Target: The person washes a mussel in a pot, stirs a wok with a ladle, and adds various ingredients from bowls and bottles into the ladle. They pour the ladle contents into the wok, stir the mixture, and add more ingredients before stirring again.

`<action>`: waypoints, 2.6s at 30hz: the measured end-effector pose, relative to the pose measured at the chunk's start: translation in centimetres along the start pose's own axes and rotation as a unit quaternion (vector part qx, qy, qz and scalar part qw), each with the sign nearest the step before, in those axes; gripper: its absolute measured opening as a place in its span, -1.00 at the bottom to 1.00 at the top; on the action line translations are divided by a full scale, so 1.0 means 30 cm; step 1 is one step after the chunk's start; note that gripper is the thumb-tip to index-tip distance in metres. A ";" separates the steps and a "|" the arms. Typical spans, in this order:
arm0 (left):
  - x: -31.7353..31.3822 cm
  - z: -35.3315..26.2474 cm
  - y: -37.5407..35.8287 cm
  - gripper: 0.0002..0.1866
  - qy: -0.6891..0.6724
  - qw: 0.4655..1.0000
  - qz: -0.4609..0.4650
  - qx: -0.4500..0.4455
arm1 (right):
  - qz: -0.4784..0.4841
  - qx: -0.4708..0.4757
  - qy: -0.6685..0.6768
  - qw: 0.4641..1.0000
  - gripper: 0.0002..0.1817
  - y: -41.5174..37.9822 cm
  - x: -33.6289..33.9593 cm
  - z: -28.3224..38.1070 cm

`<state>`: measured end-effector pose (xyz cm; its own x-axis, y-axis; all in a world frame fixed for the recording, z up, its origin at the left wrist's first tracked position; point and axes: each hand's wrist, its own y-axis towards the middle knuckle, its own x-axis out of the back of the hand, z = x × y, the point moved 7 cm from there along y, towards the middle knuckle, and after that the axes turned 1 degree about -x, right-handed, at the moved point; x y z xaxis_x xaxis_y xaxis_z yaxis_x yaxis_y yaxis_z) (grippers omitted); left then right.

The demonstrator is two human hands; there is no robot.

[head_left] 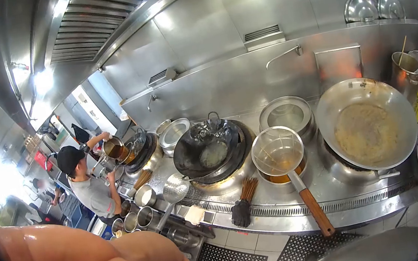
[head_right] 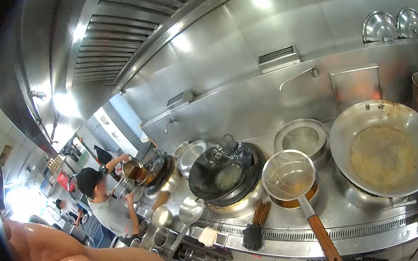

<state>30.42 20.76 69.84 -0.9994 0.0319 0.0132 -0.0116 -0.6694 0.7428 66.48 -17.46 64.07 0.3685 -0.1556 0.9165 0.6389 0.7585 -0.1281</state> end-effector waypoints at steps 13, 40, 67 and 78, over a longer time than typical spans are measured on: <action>-0.054 -0.004 -0.023 -0.57 -0.065 0.998 0.003 0.012 | 0.094 -0.001 0.676 0.731 -0.39 0.571 -0.941 0.143; 0.680 -1.771 -1.928 -0.76 -0.185 0.107 0.671 0.710 | 0.127 -0.090 0.956 0.250 -0.87 2.358 -1.139 0.459; 0.640 -1.213 -2.330 -0.66 0.006 -0.034 0.273 0.962 | 0.097 -0.093 0.937 0.322 -0.87 2.386 -1.190 0.493; 0.797 -1.489 -2.203 -0.74 -0.209 0.388 0.629 0.640 | -0.036 -0.087 0.404 0.910 -0.88 2.434 -1.095 0.688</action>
<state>5.83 32.61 -8.83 -0.0928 0.5741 0.8135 0.7700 0.5594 -0.3069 87.08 56.10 32.42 0.6527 -0.6689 0.3557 0.7524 0.6273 -0.2010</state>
